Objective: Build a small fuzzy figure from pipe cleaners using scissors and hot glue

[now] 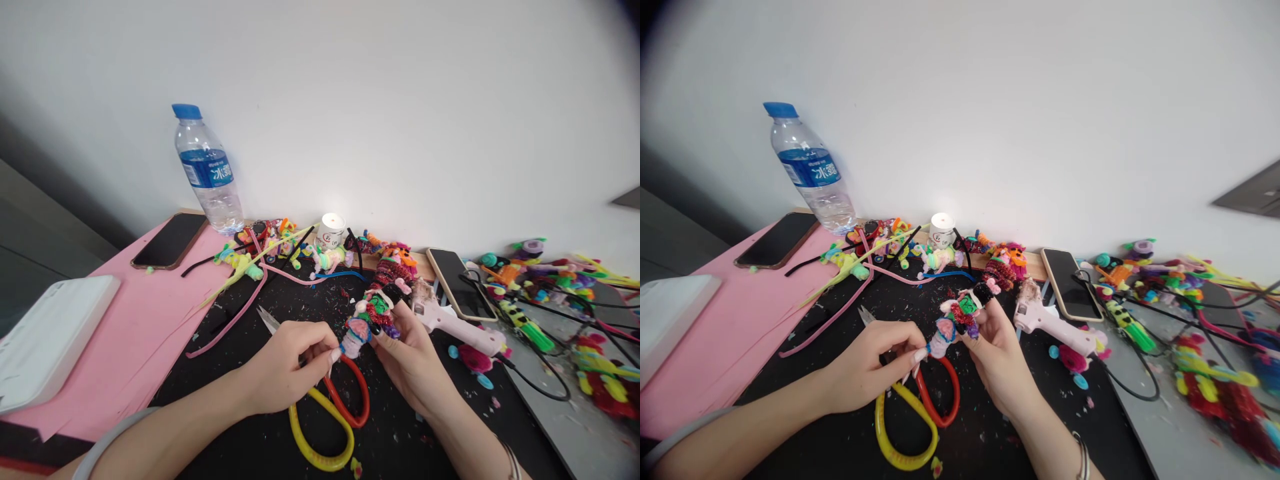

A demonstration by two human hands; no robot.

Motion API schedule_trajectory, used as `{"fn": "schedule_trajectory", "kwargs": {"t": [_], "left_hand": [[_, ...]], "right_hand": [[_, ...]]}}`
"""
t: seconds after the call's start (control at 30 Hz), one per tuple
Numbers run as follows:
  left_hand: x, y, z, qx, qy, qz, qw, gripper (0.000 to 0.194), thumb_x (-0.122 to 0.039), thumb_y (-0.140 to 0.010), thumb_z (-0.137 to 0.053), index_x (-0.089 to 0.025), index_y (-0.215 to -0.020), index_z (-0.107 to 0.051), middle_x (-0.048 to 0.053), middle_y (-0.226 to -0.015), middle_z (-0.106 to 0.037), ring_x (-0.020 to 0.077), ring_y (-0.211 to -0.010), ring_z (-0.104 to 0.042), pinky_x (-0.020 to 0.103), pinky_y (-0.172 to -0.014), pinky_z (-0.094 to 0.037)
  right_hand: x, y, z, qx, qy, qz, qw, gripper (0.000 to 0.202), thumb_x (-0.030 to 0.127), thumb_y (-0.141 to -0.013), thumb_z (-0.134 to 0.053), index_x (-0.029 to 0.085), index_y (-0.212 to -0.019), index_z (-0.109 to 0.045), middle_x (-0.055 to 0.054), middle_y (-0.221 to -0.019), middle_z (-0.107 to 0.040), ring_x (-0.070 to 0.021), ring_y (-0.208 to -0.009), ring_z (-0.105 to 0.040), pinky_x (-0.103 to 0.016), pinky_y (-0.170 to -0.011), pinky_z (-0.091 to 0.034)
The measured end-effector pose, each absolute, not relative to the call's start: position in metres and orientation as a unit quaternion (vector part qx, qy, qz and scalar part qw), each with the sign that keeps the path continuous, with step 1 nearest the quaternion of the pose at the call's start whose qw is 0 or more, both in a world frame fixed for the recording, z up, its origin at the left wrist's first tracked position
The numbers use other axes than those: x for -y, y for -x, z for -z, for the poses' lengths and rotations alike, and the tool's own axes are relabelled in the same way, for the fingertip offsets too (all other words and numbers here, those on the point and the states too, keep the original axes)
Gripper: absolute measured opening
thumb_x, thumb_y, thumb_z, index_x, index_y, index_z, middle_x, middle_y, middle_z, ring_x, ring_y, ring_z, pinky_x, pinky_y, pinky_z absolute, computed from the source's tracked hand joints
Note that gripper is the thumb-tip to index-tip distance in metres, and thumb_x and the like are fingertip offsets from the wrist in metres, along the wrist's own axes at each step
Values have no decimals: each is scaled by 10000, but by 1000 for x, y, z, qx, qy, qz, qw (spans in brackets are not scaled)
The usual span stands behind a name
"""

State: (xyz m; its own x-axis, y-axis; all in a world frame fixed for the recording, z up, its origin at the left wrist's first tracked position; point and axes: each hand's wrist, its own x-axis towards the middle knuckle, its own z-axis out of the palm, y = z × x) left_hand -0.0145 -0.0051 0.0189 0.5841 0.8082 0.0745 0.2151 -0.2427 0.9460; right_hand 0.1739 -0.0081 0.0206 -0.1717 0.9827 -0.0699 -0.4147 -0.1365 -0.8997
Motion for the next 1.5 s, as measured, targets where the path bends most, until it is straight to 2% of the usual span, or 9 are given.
{"fn": "schedule_trajectory", "kwargs": {"t": [0.2, 0.5, 0.7, 0.87, 1.03, 1.5], "left_hand": [[4, 15, -19, -358, -731, -277, 511, 183, -230, -879, -451, -154, -725, -515, -21, -619, -517, 91, -533, -481, 196, -519, -388], [3, 19, -24, -365, -781, -266, 431, 192, -259, -907, -411, -162, -795, -534, -14, -667, -514, 106, -586, -468, 210, -565, -380], [4, 18, -22, -360, -807, -270, 381, 157, -204, -902, -411, -163, -838, -548, -6, -697, -522, 114, -622, -471, 215, -595, -371], [4, 18, -22, -344, -810, -277, 385, 178, -178, -909, -388, -162, -842, -552, 4, -718, -543, 119, -655, -497, 214, -633, -389], [5, 18, -21, -343, -810, -272, 390, 173, -172, -909, -387, -160, -841, -545, -1, -708, -524, 116, -648, -481, 213, -632, -382], [5, 18, -17, -335, -809, -272, 399, 158, -175, -900, -403, -164, -795, -520, -20, -664, -479, 104, -600, -438, 210, -580, -344]], "right_hand": [[7, -175, -18, 383, 366, -661, 532, 247, 219, -751, -715, 261, -967, -603, -25, -1006, -667, -188, -924, -605, -327, -840, -469], [5, -175, -16, 366, 366, -661, 544, 252, 228, -758, -702, 270, -986, -601, -26, -999, -665, -201, -907, -613, -372, -851, -479], [7, -174, -17, 361, 366, -666, 540, 189, 224, -752, -706, 266, -907, -606, -7, -923, -648, -173, -822, -599, -335, -795, -482], [7, -175, -16, 352, 367, -670, 542, 162, 206, -742, -715, 251, -835, -591, 2, -885, -642, -164, -808, -592, -310, -761, -484], [7, -174, -18, 362, 360, -674, 534, 249, 199, -758, -703, 274, -967, -591, -13, -993, -657, -182, -880, -606, -339, -817, -480], [8, -174, -15, 377, 353, -680, 521, 306, 203, -764, -705, 278, -1038, -589, -17, -1057, -662, -193, -956, -610, -334, -851, -479]]}}
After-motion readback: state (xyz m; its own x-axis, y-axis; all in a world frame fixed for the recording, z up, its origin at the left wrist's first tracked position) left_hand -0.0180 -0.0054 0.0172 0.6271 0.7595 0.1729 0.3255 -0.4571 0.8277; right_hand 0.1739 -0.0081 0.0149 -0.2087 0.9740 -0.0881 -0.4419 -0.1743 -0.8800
